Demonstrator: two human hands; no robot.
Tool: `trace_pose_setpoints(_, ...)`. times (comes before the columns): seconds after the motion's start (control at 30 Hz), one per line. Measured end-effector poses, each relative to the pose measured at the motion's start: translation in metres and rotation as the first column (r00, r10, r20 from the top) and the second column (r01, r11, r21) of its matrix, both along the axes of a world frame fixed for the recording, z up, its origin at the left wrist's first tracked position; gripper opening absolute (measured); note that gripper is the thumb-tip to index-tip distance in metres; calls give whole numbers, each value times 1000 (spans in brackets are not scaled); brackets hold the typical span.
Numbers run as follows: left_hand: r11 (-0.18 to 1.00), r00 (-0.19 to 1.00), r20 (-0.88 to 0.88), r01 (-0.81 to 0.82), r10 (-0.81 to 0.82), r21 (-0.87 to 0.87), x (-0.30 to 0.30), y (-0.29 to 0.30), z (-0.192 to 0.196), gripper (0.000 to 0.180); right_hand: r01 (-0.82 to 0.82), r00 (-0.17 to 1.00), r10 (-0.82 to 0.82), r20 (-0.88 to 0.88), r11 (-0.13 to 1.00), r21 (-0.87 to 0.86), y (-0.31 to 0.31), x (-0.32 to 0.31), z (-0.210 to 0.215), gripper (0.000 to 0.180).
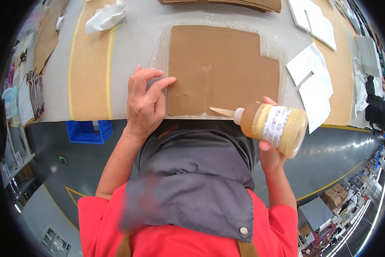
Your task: The person applies glue from a squeeze bottle onto brown cardboard pieces and adheres white paper cutouts to them. They smooth the paper with their hands and stack the finished units on the table. The process is repeated for multiple items in a continuous assembly loop.
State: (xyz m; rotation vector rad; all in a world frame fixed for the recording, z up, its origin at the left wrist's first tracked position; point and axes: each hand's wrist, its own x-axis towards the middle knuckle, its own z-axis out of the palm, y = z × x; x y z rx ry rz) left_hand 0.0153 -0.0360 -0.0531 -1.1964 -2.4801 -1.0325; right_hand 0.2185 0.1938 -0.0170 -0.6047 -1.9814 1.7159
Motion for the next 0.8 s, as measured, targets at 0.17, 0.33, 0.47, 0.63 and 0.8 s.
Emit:
trace_pose_setpoints(0.17,1000,1000,-14,-10,10,-10,-1,2,3,31,4,999,3,-50,991,135,3,15,-8,117)
trace_pose_setpoints(0.33,999,1000,10,-19,18,38,0,-1,-1,43,232,969,-229,-91,972,21,17,18,6,109)
trace_pose_setpoints(0.47,999,999,22,-34,33,31,1,-1,0,43,178,968,-214,-131,953,-245,20,-33,15,88)
trace_pose_setpoints(0.63,999,999,29,-33,32,42,0,0,-1,42,33,993,-51,-104,985,-169,14,-73,3,79)
trace_pose_setpoints(0.8,998,999,45,-29,27,50,0,0,1,41,17,996,-30,-89,990,-143,14,-80,-6,76)
